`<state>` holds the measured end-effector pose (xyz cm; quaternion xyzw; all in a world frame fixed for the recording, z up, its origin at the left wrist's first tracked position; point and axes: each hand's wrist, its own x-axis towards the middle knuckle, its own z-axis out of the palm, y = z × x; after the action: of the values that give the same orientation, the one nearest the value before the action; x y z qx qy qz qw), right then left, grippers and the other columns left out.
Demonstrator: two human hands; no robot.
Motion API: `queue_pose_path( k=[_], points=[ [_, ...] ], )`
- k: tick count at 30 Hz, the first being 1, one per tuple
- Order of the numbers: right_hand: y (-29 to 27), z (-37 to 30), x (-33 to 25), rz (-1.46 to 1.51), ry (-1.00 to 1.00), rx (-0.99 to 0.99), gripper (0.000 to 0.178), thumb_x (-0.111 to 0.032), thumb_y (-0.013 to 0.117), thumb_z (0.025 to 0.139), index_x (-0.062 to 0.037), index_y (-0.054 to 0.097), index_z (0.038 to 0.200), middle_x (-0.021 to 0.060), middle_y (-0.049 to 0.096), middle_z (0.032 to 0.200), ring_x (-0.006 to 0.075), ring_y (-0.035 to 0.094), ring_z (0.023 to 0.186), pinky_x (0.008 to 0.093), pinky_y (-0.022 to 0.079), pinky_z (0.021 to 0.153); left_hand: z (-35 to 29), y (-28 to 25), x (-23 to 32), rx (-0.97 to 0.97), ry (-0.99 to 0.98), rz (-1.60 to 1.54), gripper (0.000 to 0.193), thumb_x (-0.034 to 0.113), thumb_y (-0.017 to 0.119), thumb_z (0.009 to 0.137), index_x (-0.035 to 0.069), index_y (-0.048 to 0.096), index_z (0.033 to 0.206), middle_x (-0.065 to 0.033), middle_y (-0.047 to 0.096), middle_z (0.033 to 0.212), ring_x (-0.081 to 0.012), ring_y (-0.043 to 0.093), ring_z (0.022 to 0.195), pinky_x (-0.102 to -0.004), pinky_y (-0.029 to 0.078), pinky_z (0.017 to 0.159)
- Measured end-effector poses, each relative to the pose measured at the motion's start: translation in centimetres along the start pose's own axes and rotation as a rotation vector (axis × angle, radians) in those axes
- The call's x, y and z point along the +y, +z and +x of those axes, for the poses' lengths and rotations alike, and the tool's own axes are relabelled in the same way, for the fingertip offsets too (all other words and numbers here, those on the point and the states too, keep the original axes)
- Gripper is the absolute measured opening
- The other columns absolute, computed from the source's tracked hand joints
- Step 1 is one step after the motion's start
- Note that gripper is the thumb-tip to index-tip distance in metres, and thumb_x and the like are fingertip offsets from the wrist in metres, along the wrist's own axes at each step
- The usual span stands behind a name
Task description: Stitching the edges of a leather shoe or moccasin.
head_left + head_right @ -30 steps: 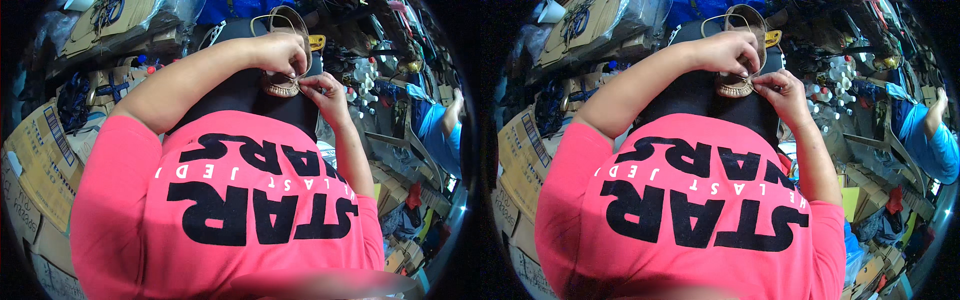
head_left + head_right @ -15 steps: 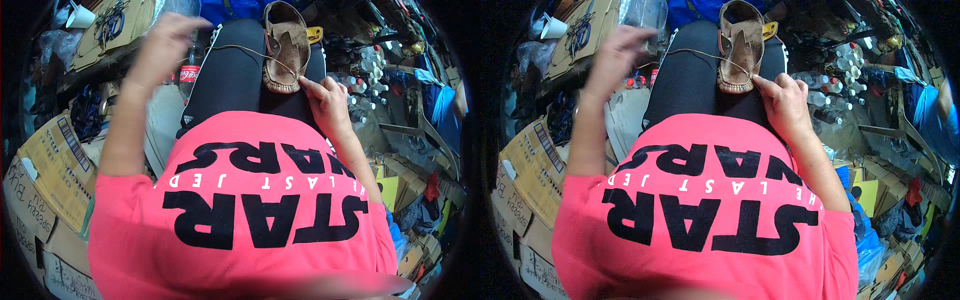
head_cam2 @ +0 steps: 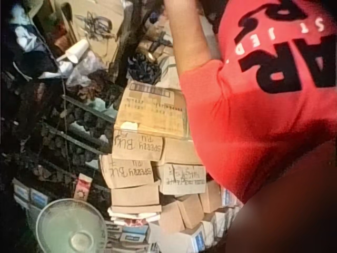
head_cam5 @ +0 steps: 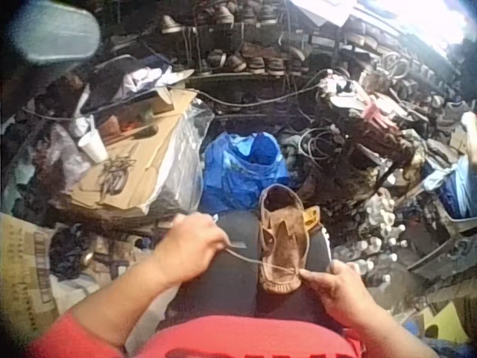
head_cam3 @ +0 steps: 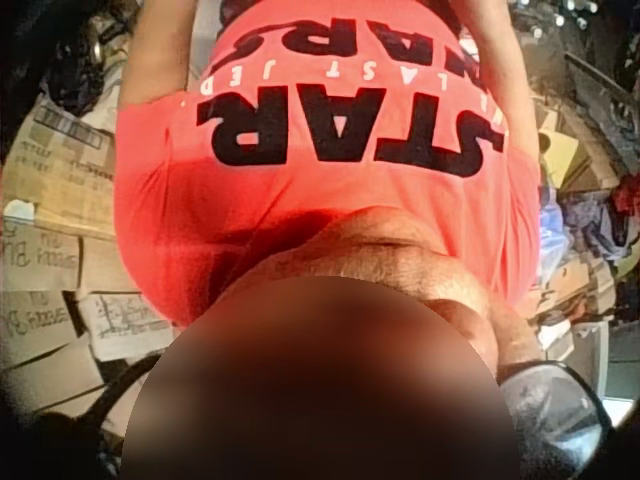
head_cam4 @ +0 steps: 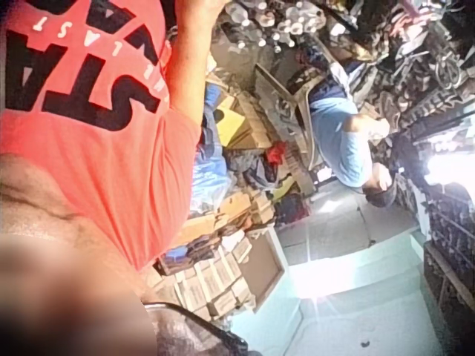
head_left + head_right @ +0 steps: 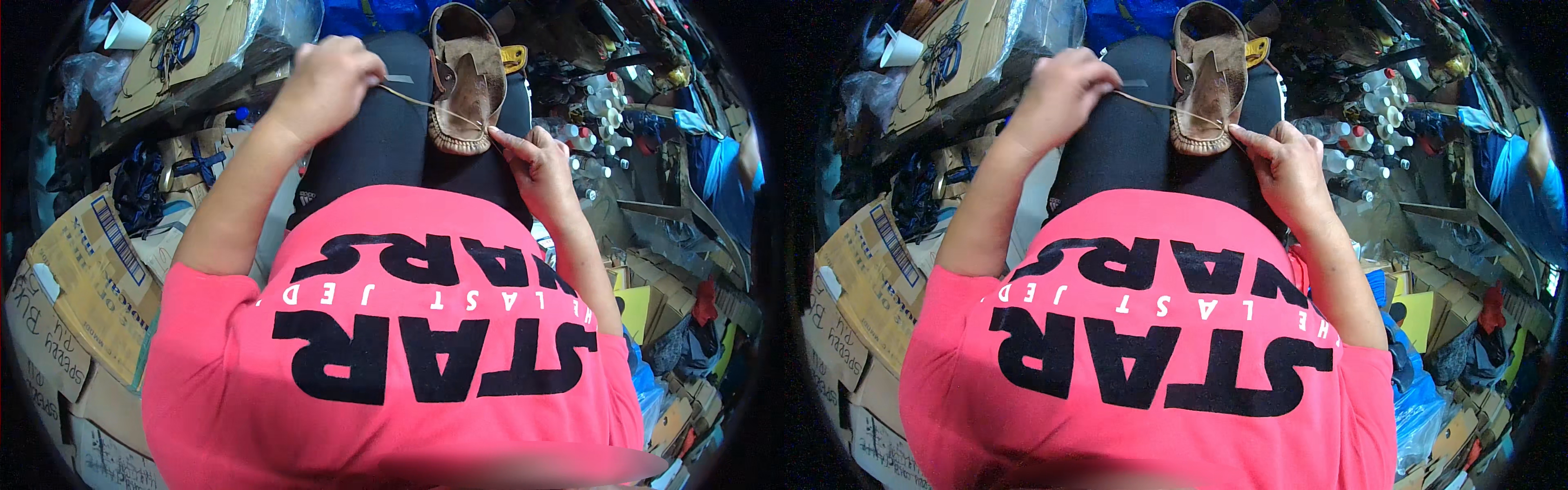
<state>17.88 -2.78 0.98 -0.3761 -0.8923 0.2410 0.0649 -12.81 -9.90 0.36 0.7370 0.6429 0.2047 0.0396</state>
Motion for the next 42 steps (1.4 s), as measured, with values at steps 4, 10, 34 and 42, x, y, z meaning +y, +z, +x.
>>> queue_pose_path(
  k=[4,10,34,42],
  points=[
    [-0.1,0.1,-0.6,-0.158,-0.054,0.03,0.032,-0.01,0.062,0.083,-0.0248,0.069,0.111,0.0057,0.048,0.072,0.0216,0.053,0.072,0.0346,0.037,0.077,-0.4,-1.0,1.8,0.06,0.065,-0.072,0.009,0.014,0.069,0.076,0.012,0.069,0.085,-0.0042,0.062,0.082,-0.0254,0.06,0.082,-0.0395,0.043,0.071],
    [-0.1,1.1,1.5,0.14,0.031,-0.072,0.034,-0.004,0.065,0.078,-0.0221,0.072,0.105,0.005,0.052,0.072,0.0216,0.054,0.076,0.0326,0.042,0.07,-0.4,3.2,5.7,0.077,0.07,0.017,0.009,0.015,0.07,0.075,0.018,0.069,0.083,0.0,0.053,0.074,-0.019,0.054,0.081,-0.036,0.035,0.075],
    [-0.9,3.9,4.4,0.416,-0.072,-0.256,0.046,0.01,0.059,0.071,-0.0183,0.073,0.105,0.0011,0.047,0.074,0.0174,0.046,0.081,0.0266,0.041,0.08,1.5,4.9,5.4,-0.025,0.095,-0.202,0.015,0.018,0.068,0.078,0.027,0.073,0.088,0.0031,0.053,0.076,-0.0179,0.053,0.082,-0.0359,0.031,0.076],
    [-1.2,4.5,4.8,0.497,-0.027,-0.36,0.048,0.011,0.058,0.07,-0.0178,0.073,0.106,0.0,0.047,0.072,0.0135,0.046,0.077,0.0241,0.042,0.077,3.5,5.8,5.2,-0.062,0.197,-0.275,0.012,0.018,0.07,0.075,0.025,0.071,0.085,0.0031,0.05,0.074,-0.018,0.053,0.086,-0.0369,0.032,0.077]
  ],
)
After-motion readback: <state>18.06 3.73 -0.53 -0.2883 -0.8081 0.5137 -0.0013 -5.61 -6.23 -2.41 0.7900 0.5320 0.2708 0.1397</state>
